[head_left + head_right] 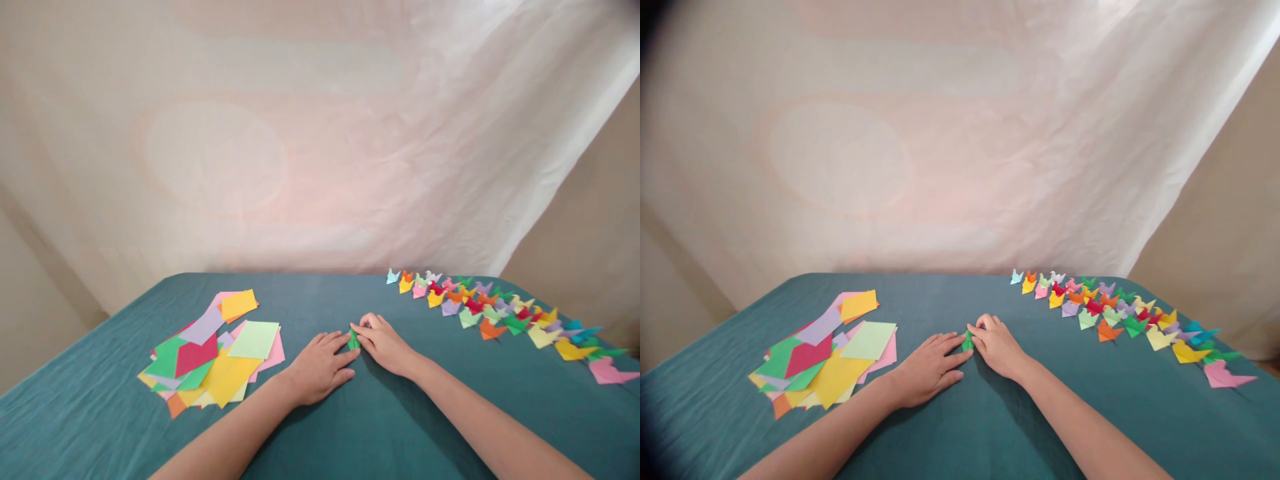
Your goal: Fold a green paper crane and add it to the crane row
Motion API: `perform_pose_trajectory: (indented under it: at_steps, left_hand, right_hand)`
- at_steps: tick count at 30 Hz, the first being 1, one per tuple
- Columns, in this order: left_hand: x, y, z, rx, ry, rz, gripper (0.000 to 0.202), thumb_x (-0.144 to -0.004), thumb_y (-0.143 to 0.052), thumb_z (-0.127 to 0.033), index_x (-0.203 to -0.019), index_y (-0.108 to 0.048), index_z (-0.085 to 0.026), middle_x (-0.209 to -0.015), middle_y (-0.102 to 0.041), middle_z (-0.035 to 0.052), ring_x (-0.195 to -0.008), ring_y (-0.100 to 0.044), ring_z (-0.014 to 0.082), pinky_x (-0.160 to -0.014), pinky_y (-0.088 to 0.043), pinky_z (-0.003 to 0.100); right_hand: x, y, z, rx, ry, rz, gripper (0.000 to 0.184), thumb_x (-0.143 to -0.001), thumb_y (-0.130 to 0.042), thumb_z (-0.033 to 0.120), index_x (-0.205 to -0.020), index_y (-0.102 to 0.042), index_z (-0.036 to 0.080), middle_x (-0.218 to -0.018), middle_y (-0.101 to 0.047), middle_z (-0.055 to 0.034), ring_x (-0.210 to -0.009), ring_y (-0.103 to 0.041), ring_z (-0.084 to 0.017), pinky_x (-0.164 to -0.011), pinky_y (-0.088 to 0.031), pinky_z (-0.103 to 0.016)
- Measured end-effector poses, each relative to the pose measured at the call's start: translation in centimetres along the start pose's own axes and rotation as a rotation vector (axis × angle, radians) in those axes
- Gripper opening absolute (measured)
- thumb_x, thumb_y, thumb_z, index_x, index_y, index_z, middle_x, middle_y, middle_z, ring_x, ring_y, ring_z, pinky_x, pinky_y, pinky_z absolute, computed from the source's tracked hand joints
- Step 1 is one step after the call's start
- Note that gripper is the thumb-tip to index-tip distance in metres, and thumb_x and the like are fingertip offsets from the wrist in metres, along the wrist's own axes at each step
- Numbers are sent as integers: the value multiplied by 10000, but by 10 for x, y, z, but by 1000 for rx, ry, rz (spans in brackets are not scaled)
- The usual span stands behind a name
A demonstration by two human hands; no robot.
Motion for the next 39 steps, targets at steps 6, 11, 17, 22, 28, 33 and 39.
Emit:
perform_pose_trajectory:
  at_steps: [6,11,17,22,28,33,39]
  left_hand:
    - [2,0,-2,7,-6,8,423,-930,-306,-431,-1332,-364,-312,-1397,-371,26,-1285,-315,243,-1041,-264,435]
    - [2,0,-3,18,5,27,420,-933,-295,-430,-1327,-370,-309,-1396,-376,13,-1280,-318,243,-1042,-258,439]
    - [2,2,-1,52,6,27,416,-938,-279,-424,-1327,-371,-311,-1395,-379,8,-1276,-322,234,-1041,-257,428]
    - [3,1,0,65,7,25,420,-937,-280,-423,-1329,-371,-301,-1399,-374,7,-1278,-316,234,-1047,-244,422]
    - [2,2,0,75,10,17,468,-928,-300,-436,-1362,-317,-261,-1400,-372,24,-1275,-315,230,-1051,-238,411]
    - [2,4,-1,69,4,3,461,-928,-301,-435,-1351,-339,-253,-1393,-376,35,-1269,-318,235,-1048,-242,411]
    - [3,9,-3,58,-4,-43,443,-921,-329,-435,-1320,-390,-251,-1323,-430,68,-1224,-366,236,-1034,-271,412]
  right_hand:
    - [0,-4,-10,-65,-40,-44,317,-887,-437,269,-1168,-584,277,-995,-542,-65,-907,-506,-192,-806,-428,-340]
    - [1,-3,-16,-156,-81,-83,321,-861,-470,272,-1156,-597,252,-992,-562,-70,-922,-521,-200,-829,-428,-354]
    - [5,3,-26,-398,-136,-161,307,-825,-457,182,-1095,-599,210,-954,-581,-53,-827,-558,-161,-781,-458,-315]
    - [6,8,-23,-374,-120,-191,121,-763,-507,155,-818,-608,192,-880,-585,-46,-826,-548,-176,-767,-446,-323]
    - [6,10,-19,-373,-98,-190,71,-748,-536,140,-731,-583,192,-874,-578,-46,-852,-541,-179,-805,-425,-329]
    - [5,10,-19,-375,-92,-200,84,-745,-538,123,-730,-584,192,-874,-573,-46,-851,-539,-178,-801,-420,-324]
    - [5,10,-19,-383,-85,-208,94,-742,-540,115,-736,-588,196,-855,-576,-39,-833,-541,-177,-783,-422,-318]
Point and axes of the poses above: each hand's wrist, its own x-axis away from the middle knuckle, its own y-axis out of the back of the hand, z = x × y, the point moved 9 cm from there along -x, towards the middle knuckle
